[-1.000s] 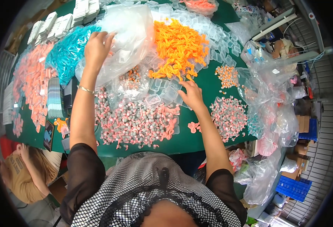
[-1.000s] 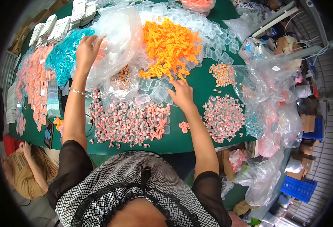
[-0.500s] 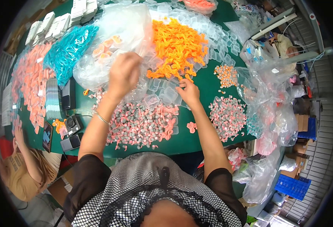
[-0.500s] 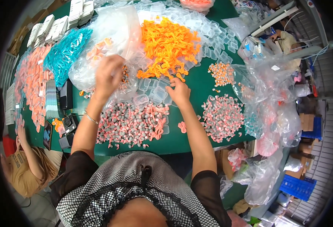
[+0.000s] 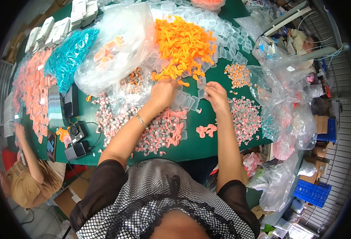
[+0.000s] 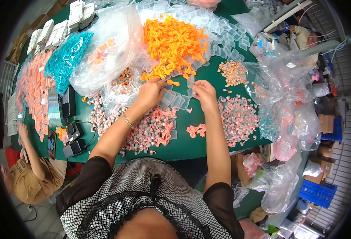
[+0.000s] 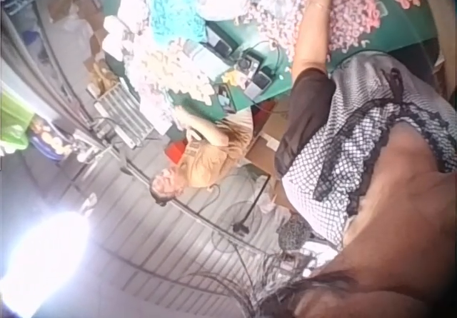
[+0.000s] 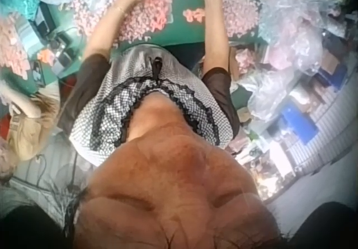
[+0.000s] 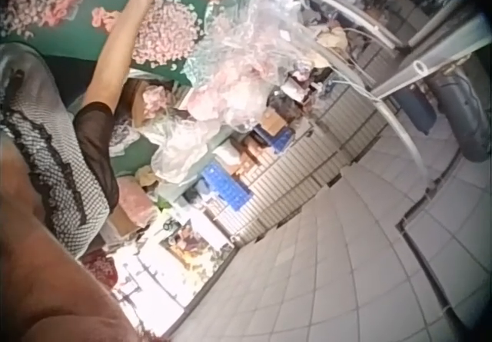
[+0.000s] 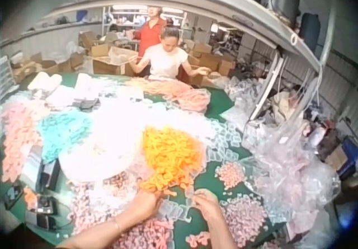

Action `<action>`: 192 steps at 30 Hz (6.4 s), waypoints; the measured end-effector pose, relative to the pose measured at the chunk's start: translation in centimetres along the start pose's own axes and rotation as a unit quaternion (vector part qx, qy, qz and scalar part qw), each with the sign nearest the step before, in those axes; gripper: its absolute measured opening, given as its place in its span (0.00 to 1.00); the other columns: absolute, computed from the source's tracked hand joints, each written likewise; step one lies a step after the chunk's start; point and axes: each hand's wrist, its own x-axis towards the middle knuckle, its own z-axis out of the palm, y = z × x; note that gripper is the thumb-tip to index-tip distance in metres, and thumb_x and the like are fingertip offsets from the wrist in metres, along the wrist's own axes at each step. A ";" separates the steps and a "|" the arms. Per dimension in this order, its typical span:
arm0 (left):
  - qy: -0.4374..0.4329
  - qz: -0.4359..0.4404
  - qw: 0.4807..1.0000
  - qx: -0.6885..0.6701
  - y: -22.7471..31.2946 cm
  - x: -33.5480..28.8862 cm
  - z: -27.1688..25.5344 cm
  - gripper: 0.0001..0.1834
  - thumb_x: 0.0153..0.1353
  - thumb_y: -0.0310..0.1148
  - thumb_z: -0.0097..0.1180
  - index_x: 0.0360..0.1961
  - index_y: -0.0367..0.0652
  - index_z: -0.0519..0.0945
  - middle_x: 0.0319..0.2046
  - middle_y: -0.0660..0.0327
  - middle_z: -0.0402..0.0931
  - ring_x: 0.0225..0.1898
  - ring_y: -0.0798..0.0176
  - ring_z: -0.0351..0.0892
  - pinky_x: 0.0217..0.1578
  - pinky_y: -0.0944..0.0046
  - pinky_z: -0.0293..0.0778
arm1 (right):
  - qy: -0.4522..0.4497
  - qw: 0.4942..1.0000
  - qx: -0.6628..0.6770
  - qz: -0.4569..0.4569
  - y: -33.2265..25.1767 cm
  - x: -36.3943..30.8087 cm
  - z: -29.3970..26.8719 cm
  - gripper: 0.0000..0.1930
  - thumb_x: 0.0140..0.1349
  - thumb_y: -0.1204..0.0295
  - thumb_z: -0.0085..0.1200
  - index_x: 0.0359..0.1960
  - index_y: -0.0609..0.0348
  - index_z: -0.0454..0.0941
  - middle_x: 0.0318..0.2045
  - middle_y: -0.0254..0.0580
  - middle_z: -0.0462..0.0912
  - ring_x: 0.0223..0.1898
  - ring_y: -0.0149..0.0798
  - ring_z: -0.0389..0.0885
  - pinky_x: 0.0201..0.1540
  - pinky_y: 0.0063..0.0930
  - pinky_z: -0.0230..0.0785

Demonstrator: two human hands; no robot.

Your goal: The recorder is sorting small pink plastic components and placing them into individual clear plastic containers.

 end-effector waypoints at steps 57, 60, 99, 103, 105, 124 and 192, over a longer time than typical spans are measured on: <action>0.169 -0.085 0.972 0.140 -6.5 -2.4 -6.5 0.07 0.58 0.31 0.56 0.37 0.43 0.80 0.28 0.55 0.81 0.26 0.55 0.82 0.26 0.58 0.75 | 0.111 0.778 -0.558 -0.268 1.6 0.0 -3.7 0.09 0.52 0.76 0.56 0.36 0.57 0.78 0.38 0.46 0.75 0.37 0.51 0.78 0.37 0.40 0.72; 0.150 -0.169 0.952 -0.206 -5.7 -2.7 -6.9 0.07 0.60 0.27 0.55 0.39 0.37 0.80 0.26 0.58 0.81 0.26 0.65 0.81 0.25 0.66 0.74 | 0.171 0.789 -0.522 -0.275 -0.3 1.4 -5.9 0.08 0.53 0.78 0.54 0.35 0.56 0.79 0.31 0.43 0.78 0.30 0.44 0.78 0.35 0.34 0.71; 0.029 0.073 0.996 0.043 6.5 2.0 9.3 0.02 0.47 0.33 0.61 0.24 0.52 0.82 0.26 0.66 0.76 0.34 0.61 0.73 0.35 0.57 0.61 | 0.139 0.750 -0.561 -0.322 -0.4 3.7 -6.4 0.05 0.50 0.73 0.57 0.30 0.52 0.81 0.23 0.38 0.80 0.27 0.44 0.80 0.31 0.38 0.70; 0.045 0.076 0.995 0.057 6.1 2.1 9.5 0.02 0.46 0.35 0.61 0.23 0.52 0.82 0.26 0.66 0.74 0.35 0.61 0.73 0.35 0.57 0.60 | 0.064 0.798 -0.551 -0.236 0.5 -1.5 -3.5 0.05 0.49 0.73 0.60 0.30 0.51 0.81 0.24 0.35 0.80 0.28 0.43 0.80 0.32 0.40 0.69; 0.054 0.078 0.993 0.064 6.0 2.1 9.5 0.03 0.46 0.35 0.61 0.22 0.51 0.82 0.26 0.66 0.74 0.35 0.61 0.73 0.35 0.57 0.60 | 0.065 0.765 -0.586 -0.259 1.2 -2.1 -3.3 0.06 0.48 0.73 0.61 0.30 0.51 0.81 0.25 0.33 0.80 0.30 0.42 0.79 0.33 0.40 0.67; 0.087 0.132 0.985 0.063 6.3 1.3 10.0 0.09 0.41 0.34 0.63 0.26 0.48 0.79 0.26 0.65 0.75 0.33 0.61 0.72 0.35 0.57 0.61 | 0.037 0.752 -0.632 -0.186 0.2 4.5 1.0 0.11 0.47 0.66 0.66 0.33 0.50 0.81 0.31 0.33 0.81 0.36 0.42 0.79 0.40 0.43 0.64; 0.012 0.141 0.988 0.055 6.2 2.3 8.5 0.09 0.56 0.39 0.56 0.35 0.48 0.80 0.30 0.63 0.74 0.35 0.59 0.77 0.39 0.55 0.61 | -0.040 0.812 -0.526 -0.249 -0.1 -4.0 -4.2 0.16 0.50 0.79 0.61 0.42 0.63 0.75 0.36 0.48 0.78 0.37 0.47 0.80 0.37 0.32 0.73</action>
